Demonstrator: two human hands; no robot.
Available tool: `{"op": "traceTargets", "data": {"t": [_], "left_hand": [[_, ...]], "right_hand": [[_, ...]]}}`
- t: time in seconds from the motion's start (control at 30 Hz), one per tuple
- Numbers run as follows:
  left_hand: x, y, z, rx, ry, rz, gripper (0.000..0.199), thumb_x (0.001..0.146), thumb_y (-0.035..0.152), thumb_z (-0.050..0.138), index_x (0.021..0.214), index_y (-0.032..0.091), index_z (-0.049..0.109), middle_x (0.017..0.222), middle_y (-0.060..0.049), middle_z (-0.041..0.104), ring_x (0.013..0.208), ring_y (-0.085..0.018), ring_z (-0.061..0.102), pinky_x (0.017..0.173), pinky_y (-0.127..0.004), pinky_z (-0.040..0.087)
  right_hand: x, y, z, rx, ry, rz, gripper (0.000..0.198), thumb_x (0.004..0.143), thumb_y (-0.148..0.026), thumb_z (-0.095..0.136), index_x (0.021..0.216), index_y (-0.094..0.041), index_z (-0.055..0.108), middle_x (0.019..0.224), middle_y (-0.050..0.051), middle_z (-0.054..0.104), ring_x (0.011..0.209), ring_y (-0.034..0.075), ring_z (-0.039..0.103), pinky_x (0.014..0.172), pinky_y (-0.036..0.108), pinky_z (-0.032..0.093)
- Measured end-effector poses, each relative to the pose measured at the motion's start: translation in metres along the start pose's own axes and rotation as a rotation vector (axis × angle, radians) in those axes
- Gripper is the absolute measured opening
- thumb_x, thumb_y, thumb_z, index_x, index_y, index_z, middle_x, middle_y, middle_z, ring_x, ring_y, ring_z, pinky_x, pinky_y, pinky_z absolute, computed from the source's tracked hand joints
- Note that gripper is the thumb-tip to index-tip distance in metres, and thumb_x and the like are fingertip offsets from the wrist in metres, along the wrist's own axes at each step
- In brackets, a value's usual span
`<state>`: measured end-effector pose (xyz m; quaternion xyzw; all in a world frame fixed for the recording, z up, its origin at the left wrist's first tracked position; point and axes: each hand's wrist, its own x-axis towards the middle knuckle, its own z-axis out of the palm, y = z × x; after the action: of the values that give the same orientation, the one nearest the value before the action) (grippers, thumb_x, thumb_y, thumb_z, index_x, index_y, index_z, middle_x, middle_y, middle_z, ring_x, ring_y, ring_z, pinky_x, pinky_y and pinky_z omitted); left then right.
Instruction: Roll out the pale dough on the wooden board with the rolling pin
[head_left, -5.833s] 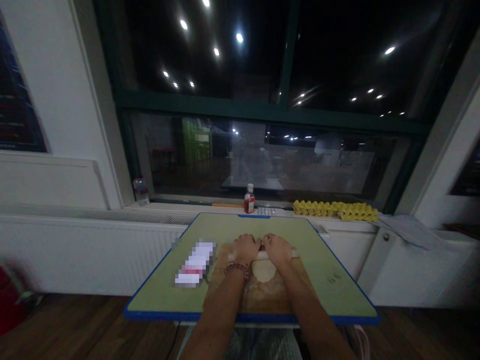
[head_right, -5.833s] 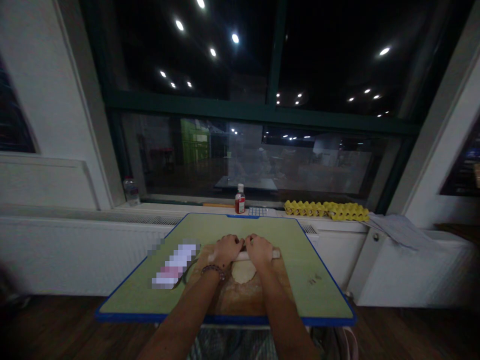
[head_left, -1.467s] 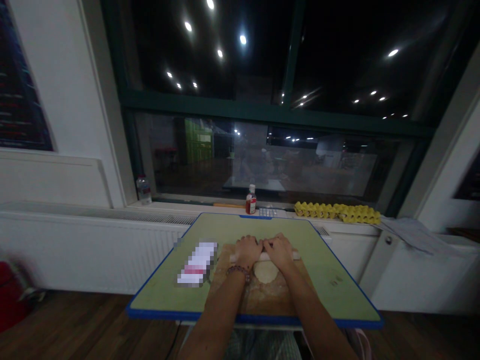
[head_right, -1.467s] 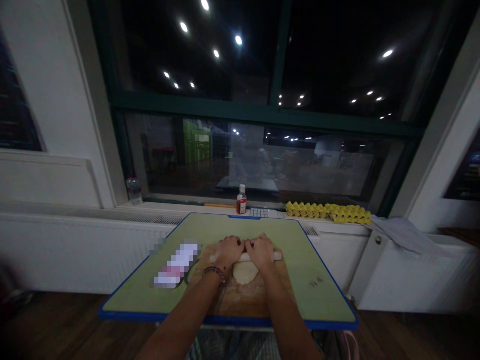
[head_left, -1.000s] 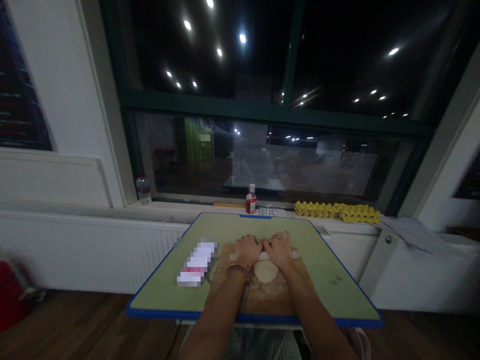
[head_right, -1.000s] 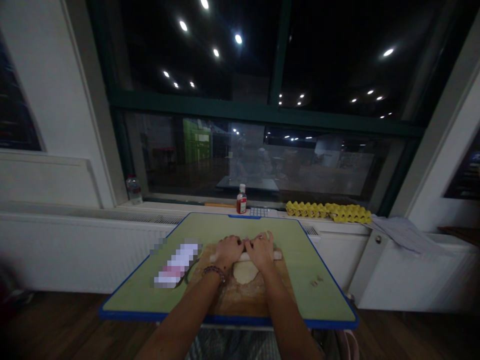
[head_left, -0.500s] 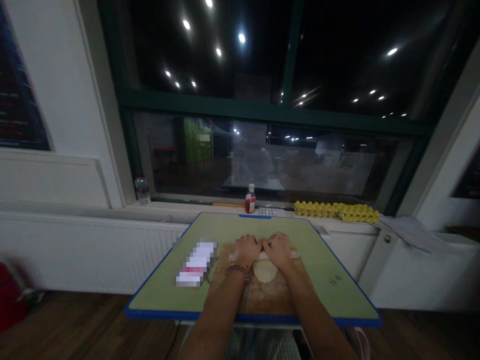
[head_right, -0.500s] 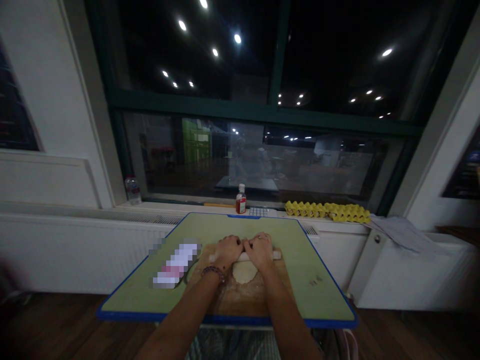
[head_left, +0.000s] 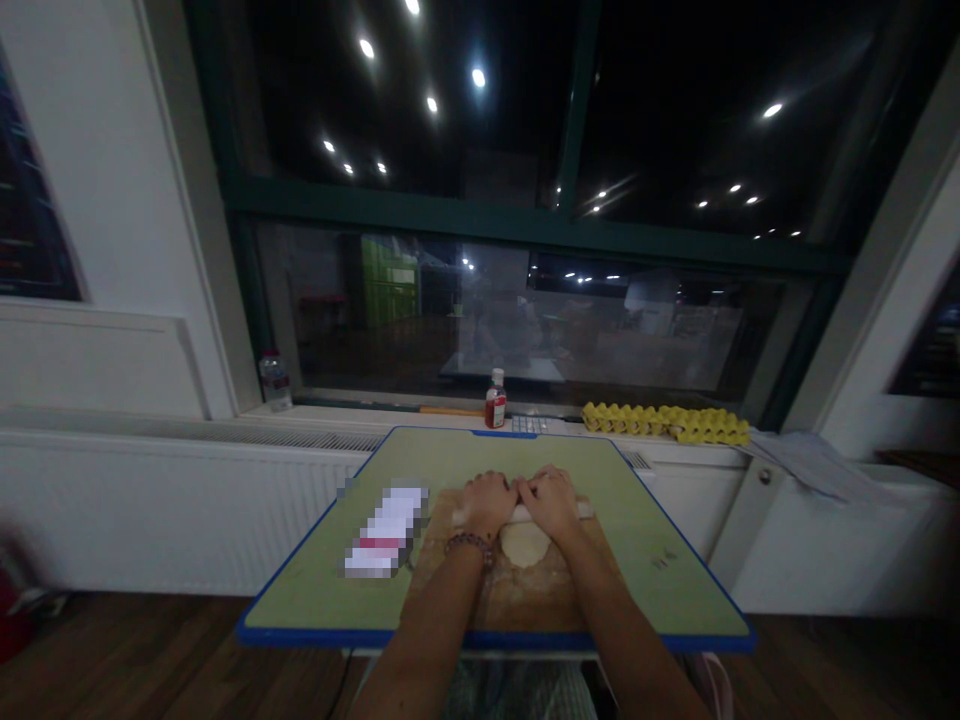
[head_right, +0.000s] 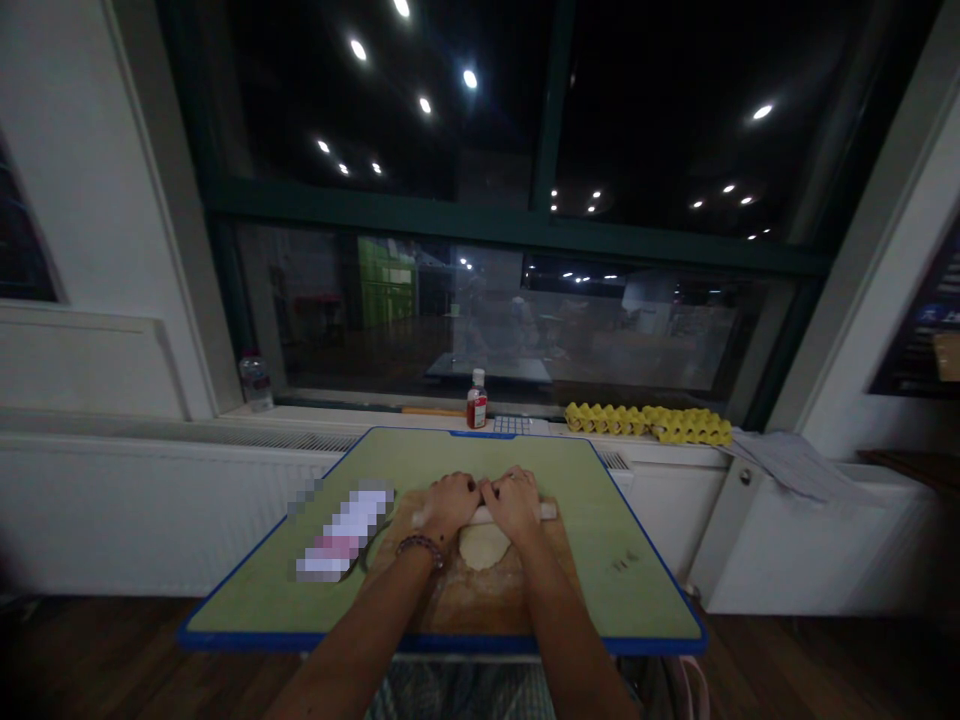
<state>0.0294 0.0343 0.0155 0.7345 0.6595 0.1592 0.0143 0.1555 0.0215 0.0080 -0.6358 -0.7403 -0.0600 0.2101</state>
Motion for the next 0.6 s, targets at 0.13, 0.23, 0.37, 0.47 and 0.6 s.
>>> {"op": "traceTargets", "data": {"t": [0.13, 0.23, 0.37, 0.47, 0.6], "left_hand": [[0.0011, -0.0005, 0.002, -0.01, 0.006, -0.002, 0.046, 0.092, 0.044, 0.04, 0.097, 0.013, 0.075, 0.105, -0.017, 0.072, 0.099, -0.029, 0.066, 0.083, -0.035, 0.047], [0.0017, -0.001, 0.003, -0.013, 0.014, -0.006, 0.045, 0.092, 0.043, 0.041, 0.096, 0.014, 0.075, 0.104, -0.017, 0.073, 0.098, -0.029, 0.067, 0.082, -0.035, 0.048], [0.0012, -0.0013, 0.0019, -0.012, 0.013, 0.005, 0.047, 0.092, 0.044, 0.04, 0.095, 0.013, 0.075, 0.103, -0.017, 0.073, 0.097, -0.029, 0.067, 0.081, -0.036, 0.048], [0.0007, -0.0009, 0.0004, -0.011, 0.006, 0.008, 0.047, 0.092, 0.043, 0.039, 0.096, 0.013, 0.075, 0.102, -0.017, 0.073, 0.098, -0.029, 0.067, 0.082, -0.036, 0.048], [0.0, -0.0003, -0.0013, -0.012, -0.004, 0.004, 0.047, 0.092, 0.043, 0.039, 0.096, 0.013, 0.075, 0.103, -0.017, 0.073, 0.097, -0.029, 0.067, 0.082, -0.036, 0.048]], "right_hand": [[-0.001, 0.0003, 0.0004, -0.003, -0.002, -0.002, 0.043, 0.098, -0.04, 0.041, 0.086, -0.021, 0.079, 0.089, 0.006, 0.075, 0.099, 0.019, 0.059, 0.093, 0.029, 0.032], [-0.0011, 0.0009, 0.0018, -0.026, 0.006, -0.014, 0.042, 0.098, -0.037, 0.042, 0.085, -0.02, 0.078, 0.088, 0.007, 0.075, 0.098, 0.02, 0.059, 0.09, 0.03, 0.033], [-0.0006, 0.0011, 0.0025, -0.01, 0.01, -0.015, 0.042, 0.098, -0.037, 0.042, 0.085, -0.021, 0.079, 0.088, 0.007, 0.074, 0.097, 0.019, 0.06, 0.088, 0.029, 0.034], [-0.0003, 0.0003, 0.0008, 0.01, 0.0, -0.002, 0.042, 0.098, -0.038, 0.042, 0.086, -0.022, 0.079, 0.088, 0.006, 0.074, 0.096, 0.019, 0.061, 0.087, 0.029, 0.034], [-0.0013, -0.0011, -0.0028, 0.012, -0.006, -0.021, 0.042, 0.098, -0.038, 0.042, 0.085, -0.022, 0.078, 0.088, 0.006, 0.075, 0.096, 0.019, 0.06, 0.086, 0.029, 0.034]]}}
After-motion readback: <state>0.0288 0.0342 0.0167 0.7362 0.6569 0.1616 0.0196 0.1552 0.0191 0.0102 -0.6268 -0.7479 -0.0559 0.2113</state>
